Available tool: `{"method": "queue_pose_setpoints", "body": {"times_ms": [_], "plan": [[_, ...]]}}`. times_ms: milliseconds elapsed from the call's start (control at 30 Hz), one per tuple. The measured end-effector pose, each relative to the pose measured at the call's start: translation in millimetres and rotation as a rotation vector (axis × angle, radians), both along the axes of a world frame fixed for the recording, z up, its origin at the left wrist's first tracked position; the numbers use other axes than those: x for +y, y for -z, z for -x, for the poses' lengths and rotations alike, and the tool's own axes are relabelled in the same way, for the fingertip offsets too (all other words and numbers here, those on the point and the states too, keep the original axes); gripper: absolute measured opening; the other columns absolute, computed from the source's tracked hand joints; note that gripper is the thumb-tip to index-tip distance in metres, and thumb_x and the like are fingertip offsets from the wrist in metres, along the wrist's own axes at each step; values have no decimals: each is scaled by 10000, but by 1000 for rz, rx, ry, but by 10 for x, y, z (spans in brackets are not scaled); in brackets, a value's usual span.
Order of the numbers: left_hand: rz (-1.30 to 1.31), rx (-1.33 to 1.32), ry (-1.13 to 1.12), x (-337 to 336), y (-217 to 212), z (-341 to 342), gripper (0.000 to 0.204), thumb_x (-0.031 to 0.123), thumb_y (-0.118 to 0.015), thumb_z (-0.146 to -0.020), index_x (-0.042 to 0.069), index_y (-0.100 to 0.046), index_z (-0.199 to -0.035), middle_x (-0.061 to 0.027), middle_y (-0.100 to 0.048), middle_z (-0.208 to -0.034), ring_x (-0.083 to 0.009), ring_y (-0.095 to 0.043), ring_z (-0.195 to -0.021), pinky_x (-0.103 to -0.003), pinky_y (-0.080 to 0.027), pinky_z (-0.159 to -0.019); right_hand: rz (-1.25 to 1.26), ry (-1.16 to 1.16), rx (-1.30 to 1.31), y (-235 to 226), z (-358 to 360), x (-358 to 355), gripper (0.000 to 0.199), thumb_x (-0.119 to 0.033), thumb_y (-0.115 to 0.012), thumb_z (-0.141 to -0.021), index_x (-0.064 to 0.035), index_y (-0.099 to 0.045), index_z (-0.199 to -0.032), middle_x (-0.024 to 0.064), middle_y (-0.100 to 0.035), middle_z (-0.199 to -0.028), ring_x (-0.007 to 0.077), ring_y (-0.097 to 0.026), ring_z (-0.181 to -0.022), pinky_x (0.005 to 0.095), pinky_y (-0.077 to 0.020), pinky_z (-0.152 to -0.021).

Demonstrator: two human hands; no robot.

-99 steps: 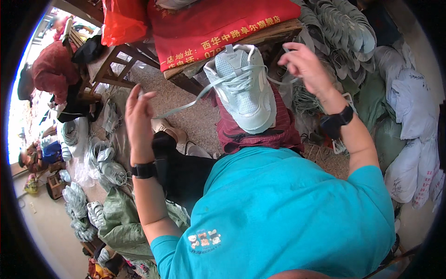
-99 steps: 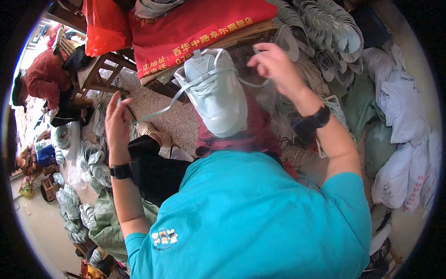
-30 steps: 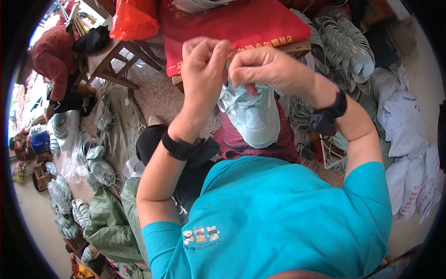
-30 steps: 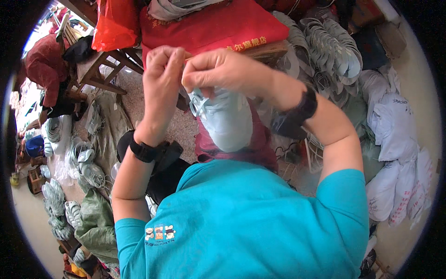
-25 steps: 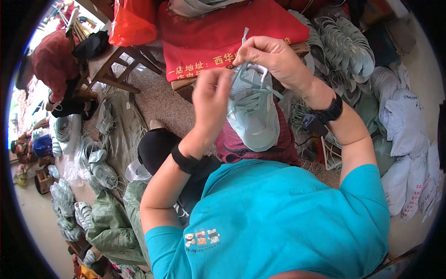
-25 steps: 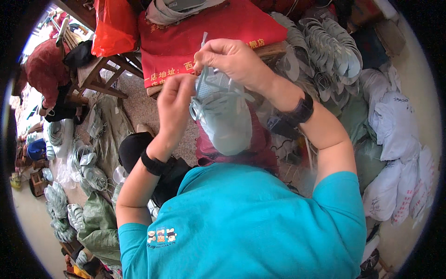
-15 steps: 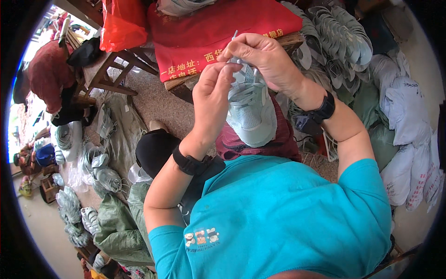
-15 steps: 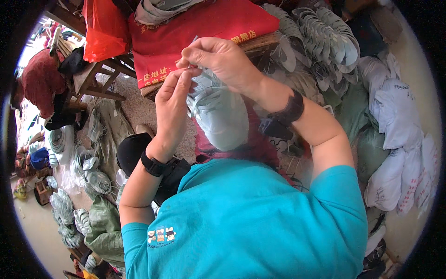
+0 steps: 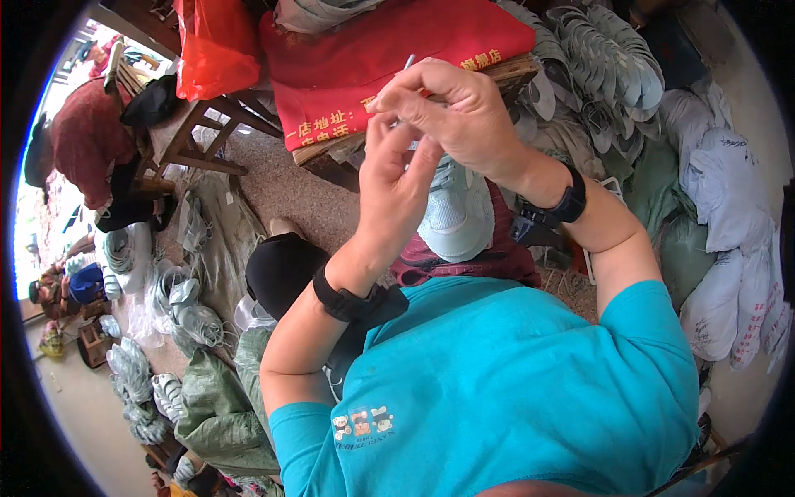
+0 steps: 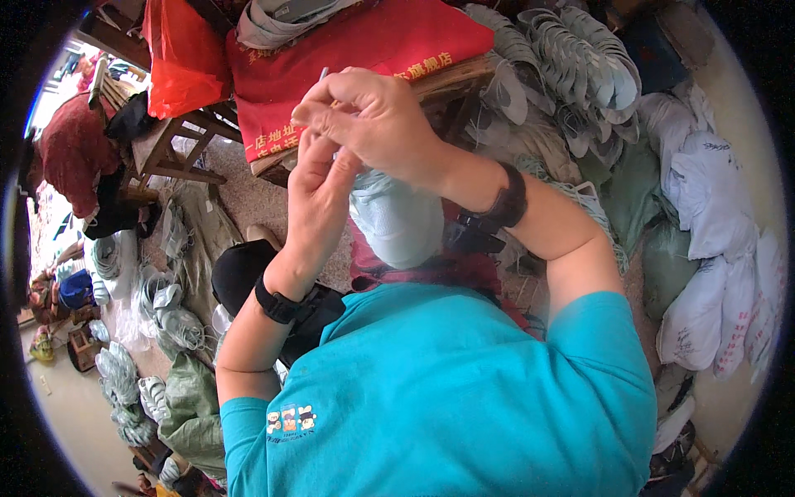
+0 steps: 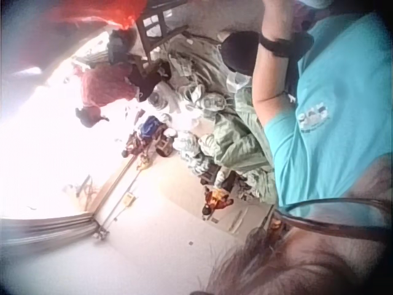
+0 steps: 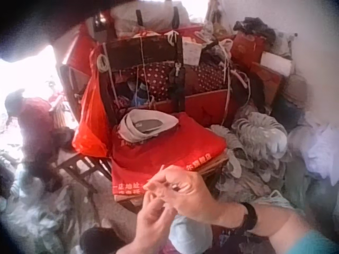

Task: The person threads a light green shoelace through the eyelets of a white sneaker held on their lap. They pull the laces through the holes and adjust the tension repeatedly, working on the shoe in a cluttered room filled with other footwear.

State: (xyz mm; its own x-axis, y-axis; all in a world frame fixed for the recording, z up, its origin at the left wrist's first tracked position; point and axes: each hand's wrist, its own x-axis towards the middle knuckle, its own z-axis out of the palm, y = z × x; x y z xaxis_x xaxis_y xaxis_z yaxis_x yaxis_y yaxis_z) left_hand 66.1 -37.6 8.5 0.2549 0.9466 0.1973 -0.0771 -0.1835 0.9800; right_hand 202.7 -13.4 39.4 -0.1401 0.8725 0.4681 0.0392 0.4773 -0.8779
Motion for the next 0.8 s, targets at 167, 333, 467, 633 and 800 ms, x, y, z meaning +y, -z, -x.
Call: {"method": "queue_pose_setpoints", "body": {"times_ms": [167, 333, 467, 633, 800], "plan": [[170, -189, -11, 52, 88, 147, 280, 211, -528, -993, -17, -691, -992, -98, -563, -1121, -174, -476, -1141, -286, -380, -974, 537, -192, 453, -11, -166, 83, 237, -152, -518, -1002, -14, -594, -1181, 61, -679, -901, 77, -629, -756, 221, -518, -720], [631, -901, -72, 284, 409, 774, 233, 177, -475, -964, 0, -567, -846, -115, -602, -910, -168, -547, -735, -317, -470, -838, 582, -66, 306, 430, -829, 30, 306, -133, -505, -979, 0, -496, -1255, 33, -612, -815, 25, -443, -581, 168, -378, -527], [611, -647, -147, 355, 555, 1178, 233, 181, -481, -977, 25, -567, -826, -87, -584, -881, -112, -415, -612, -258, -371, -596, 593, 199, 30, 590, -1265, -74, 274, -128, -493, -988, -7, -478, -1234, 15, -589, -793, 0, -411, -584, 162, -363, -545], [524, -107, -106, 186, 434, 879, 293, 258, -478, -1027, 13, -638, -1048, 13, -526, -813, -50, -382, -595, -205, -325, -537, 458, 46, -159, 626, -1111, -142, 235, -130, -485, -994, -1, -465, -1190, 7, -591, -771, 47, -521, -674, 196, -437, -658], [353, 73, -67, 121, 526, 730, 316, 306, -478, -1039, 40, -644, -1080, 45, -479, -757, -24, -369, -604, -188, -277, -513, 447, -73, -317, 476, -841, -244, 128, -104, -514, -980, -15, -487, -1069, -10, -605, -705, 46, -540, -684, 210, -437, -655]]}}
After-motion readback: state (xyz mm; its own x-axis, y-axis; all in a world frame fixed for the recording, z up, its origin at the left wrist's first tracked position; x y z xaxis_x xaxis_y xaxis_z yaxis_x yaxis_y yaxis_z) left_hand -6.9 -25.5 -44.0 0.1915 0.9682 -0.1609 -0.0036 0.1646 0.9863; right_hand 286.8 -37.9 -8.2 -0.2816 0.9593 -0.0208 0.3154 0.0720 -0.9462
